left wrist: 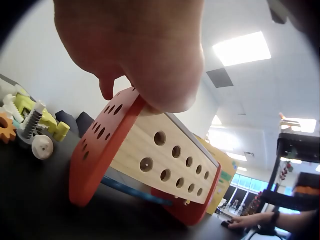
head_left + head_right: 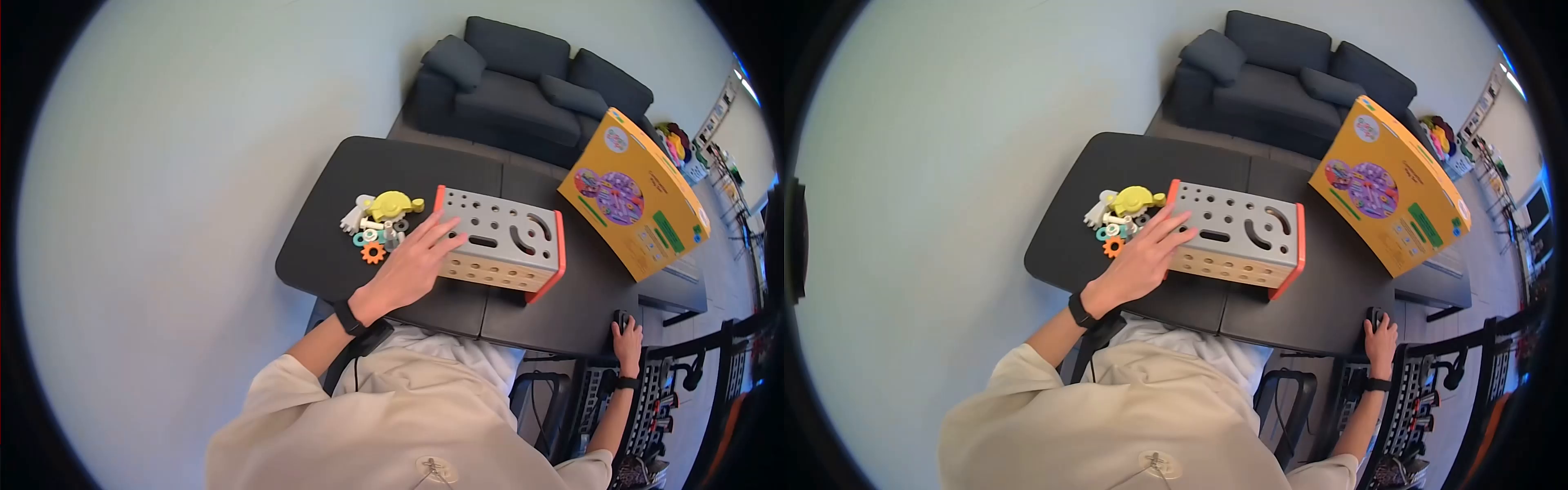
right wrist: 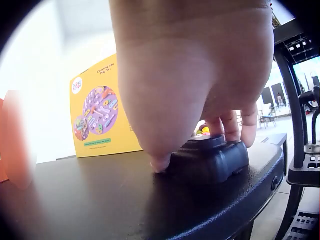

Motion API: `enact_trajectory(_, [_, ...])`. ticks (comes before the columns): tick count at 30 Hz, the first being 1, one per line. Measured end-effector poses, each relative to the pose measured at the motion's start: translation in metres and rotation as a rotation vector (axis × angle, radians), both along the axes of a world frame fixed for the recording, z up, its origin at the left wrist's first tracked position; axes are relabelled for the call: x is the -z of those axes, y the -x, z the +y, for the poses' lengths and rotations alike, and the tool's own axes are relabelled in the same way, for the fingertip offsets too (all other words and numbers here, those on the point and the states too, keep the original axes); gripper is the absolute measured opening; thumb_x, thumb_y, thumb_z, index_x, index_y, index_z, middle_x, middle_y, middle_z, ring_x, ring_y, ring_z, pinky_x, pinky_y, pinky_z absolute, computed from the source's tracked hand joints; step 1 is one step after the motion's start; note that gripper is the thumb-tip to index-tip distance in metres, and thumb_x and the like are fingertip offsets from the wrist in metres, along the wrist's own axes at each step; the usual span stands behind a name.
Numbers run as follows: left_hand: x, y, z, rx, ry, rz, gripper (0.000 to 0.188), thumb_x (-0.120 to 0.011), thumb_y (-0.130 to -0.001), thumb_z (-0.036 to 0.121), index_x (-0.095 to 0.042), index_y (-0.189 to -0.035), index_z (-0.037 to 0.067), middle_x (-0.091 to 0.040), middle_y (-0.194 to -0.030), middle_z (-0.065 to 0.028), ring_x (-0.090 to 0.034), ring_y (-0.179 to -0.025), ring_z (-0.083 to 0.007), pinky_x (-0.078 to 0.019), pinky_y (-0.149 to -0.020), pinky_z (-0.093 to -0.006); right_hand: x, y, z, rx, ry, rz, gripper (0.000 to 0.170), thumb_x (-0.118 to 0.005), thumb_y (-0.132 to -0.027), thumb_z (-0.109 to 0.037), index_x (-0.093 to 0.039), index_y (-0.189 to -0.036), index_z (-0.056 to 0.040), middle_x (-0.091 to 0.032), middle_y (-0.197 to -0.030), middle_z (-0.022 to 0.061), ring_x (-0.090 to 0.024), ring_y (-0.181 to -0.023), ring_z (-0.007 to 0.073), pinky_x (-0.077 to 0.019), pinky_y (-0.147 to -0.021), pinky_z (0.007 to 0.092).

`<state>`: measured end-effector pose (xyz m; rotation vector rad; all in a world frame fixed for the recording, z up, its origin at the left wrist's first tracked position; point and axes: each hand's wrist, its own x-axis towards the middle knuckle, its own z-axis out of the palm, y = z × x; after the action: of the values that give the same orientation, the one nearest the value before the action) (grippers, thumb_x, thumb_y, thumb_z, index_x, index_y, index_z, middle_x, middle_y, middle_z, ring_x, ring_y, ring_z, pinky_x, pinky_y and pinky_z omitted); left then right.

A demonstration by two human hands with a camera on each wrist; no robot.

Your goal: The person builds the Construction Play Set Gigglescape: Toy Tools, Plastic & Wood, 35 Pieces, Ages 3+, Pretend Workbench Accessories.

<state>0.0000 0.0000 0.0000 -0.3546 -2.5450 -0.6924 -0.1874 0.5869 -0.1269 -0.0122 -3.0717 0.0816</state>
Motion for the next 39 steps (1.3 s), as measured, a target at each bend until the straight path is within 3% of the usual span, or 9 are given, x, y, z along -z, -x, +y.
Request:
enact_trajectory(5, [0.014,-0.003,-0.017,-0.032,-0.387,0.020,0.044,-0.058,-0.101,-0.001,-0.056,-0.145,0.004,-0.044,-0.164,-0.0161,-0.034,-0.158,-0.0343,-0.0345,-0.125,-0.0428,-0.046,-0.009,-0.042,0.008,-0.042,0.030,0.073,-0.056,-0.106,-0.051,-0.040,-0.160,-0.0041,-0.050,-0.145,0.0229,-0.048,-0.135,0.0444,-0.0420,-0.112,0.0530])
enact_trajectory(10, [0.050,-0.018,-0.080,-0.536,-0.456,0.124,0.037,-0.056,-0.103,0.004,-0.057,-0.139,0.001,-0.058,-0.147,-0.0192,-0.051,-0.141,-0.0383,-0.0411,-0.119,-0.0466,-0.090,-0.024,-0.093,-0.335,0.255,-0.057,0.062,-0.057,-0.108,-0.036,-0.043,-0.157,0.0007,-0.050,-0.150,0.0238,-0.048,-0.140,0.0439,-0.0400,-0.117,0.0485])
enact_trajectory(14, [0.109,-0.044,-0.121,-0.890,-0.483,-0.082,0.047,-0.056,-0.104,0.013,-0.047,-0.148,0.000,-0.053,-0.151,-0.0222,-0.045,-0.144,-0.0422,-0.0376,-0.120,-0.0467,-0.110,-0.047,-0.150,-0.615,0.465,-0.388,0.061,-0.065,-0.102,-0.024,-0.047,-0.152,0.0046,-0.046,-0.156,0.0278,-0.044,-0.147,0.0445,-0.0354,-0.123,0.0455])
enact_trajectory(16, [0.159,-0.058,-0.138,-0.927,-0.310,-0.200,0.059,-0.059,-0.104,0.019,-0.037,-0.155,0.000,-0.045,-0.159,-0.0232,-0.038,-0.149,-0.0432,-0.0308,-0.124,-0.0507,-0.090,-0.056,-0.162,-0.668,0.423,-0.345,0.064,-0.069,-0.099,-0.026,-0.048,-0.151,0.0041,-0.042,-0.159,0.0304,-0.040,-0.150,0.0459,-0.0344,-0.124,0.0448])
enact_trajectory(19, [0.149,-0.054,-0.125,-0.920,-0.113,-0.394,0.076,-0.062,-0.103,0.030,-0.026,-0.163,0.001,-0.029,-0.170,-0.0223,-0.019,-0.161,-0.0432,-0.0148,-0.129,-0.0588,-0.059,-0.063,-0.165,-0.692,0.418,-0.387,0.072,-0.071,-0.098,-0.034,-0.045,-0.154,0.0013,-0.032,-0.165,0.0329,-0.030,-0.154,0.0504,-0.0282,-0.125,0.0564])
enact_trajectory(22, [0.138,-0.053,-0.126,-0.911,-0.135,-0.540,0.082,-0.061,-0.104,0.031,-0.019,-0.166,0.000,-0.019,-0.175,-0.0213,-0.011,-0.163,-0.0414,-0.0098,-0.130,-0.0575,-0.041,-0.075,-0.169,-0.719,0.325,-0.411,0.081,-0.071,-0.096,-0.044,-0.039,-0.160,-0.0035,-0.019,-0.168,0.0374,-0.016,-0.156,0.0579,-0.0180,-0.122,0.0722])
enact_trajectory(25, [0.128,-0.053,-0.124,-0.907,-0.162,-0.639,0.084,-0.057,-0.105,0.034,-0.012,-0.169,0.002,-0.010,-0.178,-0.0181,-0.003,-0.165,-0.0363,-0.0037,-0.132,-0.0531,-0.040,-0.080,-0.174,-0.725,0.315,-0.461,0.089,-0.068,-0.097,-0.050,-0.031,-0.164,-0.0054,-0.005,-0.169,0.0419,-0.002,-0.157,0.0616,-0.0084,-0.121,0.0767])
enact_trajectory(29, [0.115,-0.044,-0.120,-0.930,-0.182,-0.694,0.086,-0.055,-0.106,0.035,-0.008,-0.169,0.001,-0.008,-0.178,-0.0176,0.000,-0.166,-0.0342,-0.0008,-0.132,-0.0521,-0.036,-0.078,-0.177,-0.710,0.280,-0.507,0.096,-0.065,-0.098,-0.056,-0.022,-0.168,-0.0068,0.002,-0.170,0.0408,0.007,-0.158,0.0600,-0.0002,-0.121,0.0762])
enact_trajectory(39, [0.115,-0.049,-0.121,-0.904,-0.213,-0.606,0.092,-0.061,-0.103,0.033,-0.007,-0.169,0.000,-0.013,-0.177,-0.0194,-0.005,-0.165,-0.0362,-0.0035,-0.132,-0.0524,-0.040,-0.085,-0.184,-0.669,0.240,-0.428,0.091,-0.066,-0.097,-0.053,-0.030,-0.165,-0.0038,-0.005,-0.171,0.0380,0.000,-0.159,0.0568,-0.0032,-0.123,0.0734])
